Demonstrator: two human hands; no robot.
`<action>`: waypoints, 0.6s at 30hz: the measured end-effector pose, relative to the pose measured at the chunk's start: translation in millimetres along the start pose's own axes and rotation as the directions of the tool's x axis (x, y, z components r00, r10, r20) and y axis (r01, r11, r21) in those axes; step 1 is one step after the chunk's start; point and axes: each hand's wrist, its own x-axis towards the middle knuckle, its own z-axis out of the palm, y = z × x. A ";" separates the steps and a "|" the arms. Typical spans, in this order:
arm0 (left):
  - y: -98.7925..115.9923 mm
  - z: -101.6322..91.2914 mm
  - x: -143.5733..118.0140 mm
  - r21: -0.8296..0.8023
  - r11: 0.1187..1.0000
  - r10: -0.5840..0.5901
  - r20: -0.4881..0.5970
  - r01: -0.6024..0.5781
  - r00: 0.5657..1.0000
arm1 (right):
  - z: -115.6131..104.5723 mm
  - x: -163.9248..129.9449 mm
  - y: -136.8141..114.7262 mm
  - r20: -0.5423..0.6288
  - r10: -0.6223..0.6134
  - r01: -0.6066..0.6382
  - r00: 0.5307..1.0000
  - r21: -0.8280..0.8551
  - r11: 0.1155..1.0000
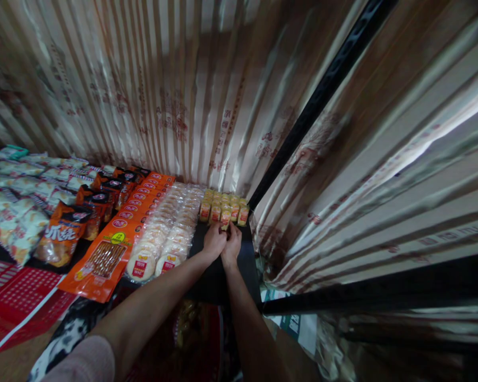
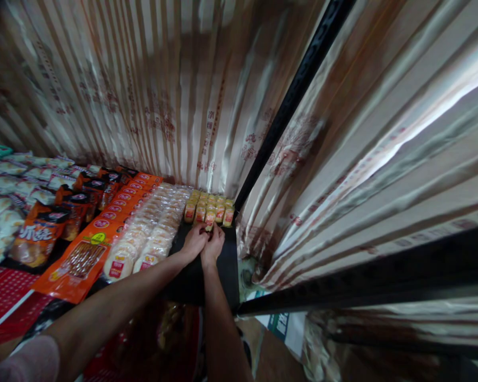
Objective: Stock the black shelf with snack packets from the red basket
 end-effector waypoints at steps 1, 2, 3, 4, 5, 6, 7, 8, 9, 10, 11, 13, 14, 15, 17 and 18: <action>-0.6 0.8 -0.1 -0.005 1.000 0.013 -0.007 -0.013 1.000 | 0.3 -0.2 -0.1 0.013 -0.007 0.007 1.000 0.010 1.000; -1.1 1.5 -0.2 -0.007 1.000 0.027 -0.011 -0.027 1.000 | 0.7 -0.1 -0.1 0.027 -0.015 0.014 1.000 0.021 1.000; -1.3 2.0 -0.6 -0.008 0.999 0.039 -0.016 -0.039 0.999 | 1.3 0.0 0.0 0.037 -0.023 0.022 0.999 0.030 0.999; -1.3 2.4 -1.1 -0.008 0.999 0.050 -0.019 -0.050 0.999 | 2.0 0.2 0.3 0.041 -0.028 0.027 0.999 0.036 0.999; -1.2 2.8 -1.7 -0.006 0.998 0.062 -0.020 -0.062 0.998 | 2.6 0.3 0.5 0.041 -0.030 0.028 0.999 0.038 0.999; -1.2 3.0 -2.4 -0.004 0.997 0.075 -0.022 -0.075 0.997 | 3.1 0.3 0.8 0.037 -0.028 0.026 0.999 0.037 0.999; -1.3 3.4 -3.0 -0.002 0.996 0.087 -0.028 -0.087 0.996 | 3.5 0.1 1.0 0.030 -0.021 0.020 0.999 0.035 0.999; -1.7 3.8 -3.5 0.001 0.995 0.098 -0.037 -0.098 0.994 | 3.8 -0.2 1.1 0.022 -0.013 0.012 1.000 0.034 0.999; -2.4 4.3 -3.6 0.002 0.994 0.107 -0.045 -0.107 0.993 | 4.0 -0.5 1.1 0.017 -0.005 0.004 1.000 0.035 0.999; -3.3 4.8 -3.5 0.004 0.993 0.114 -0.050 -0.114 0.992 | 4.1 -0.9 1.0 0.017 0.001 -0.002 1.000 0.039 0.999; -4.5 5.3 -3.1 0.004 0.993 0.116 -0.055 -0.116 0.992 | 4.2 -1.2 0.7 0.020 0.005 -0.006 1.000 0.045 0.999; -6.7 6.0 -1.7 0.010 0.994 0.113 -0.054 -0.113 0.992 | 4.2 -1.7 0.0 0.028 0.010 -0.012 1.000 0.061 0.998; -7.5 6.0 -1.0 0.017 0.994 0.110 -0.052 -0.109 0.993 | 4.2 -1.8 -0.3 0.031 0.011 -0.013 0.999 0.068 0.998; -7.9 5.8 -0.6 0.027 0.994 0.107 -0.048 -0.105 0.993 | 4.4 -1.9 -0.6 0.033 0.011 -0.013 0.999 0.071 0.997; -7.5 4.8 -1.0 0.043 0.994 0.103 -0.042 -0.101 0.994 | 4.9 -2.0 -0.9 0.036 0.013 -0.015 0.999 0.061 0.998; -6.7 4.1 -1.8 0.047 0.994 0.102 -0.042 -0.100 0.994 | 5.3 -2.2 -0.9 0.038 0.015 -0.017 0.999 0.051 0.999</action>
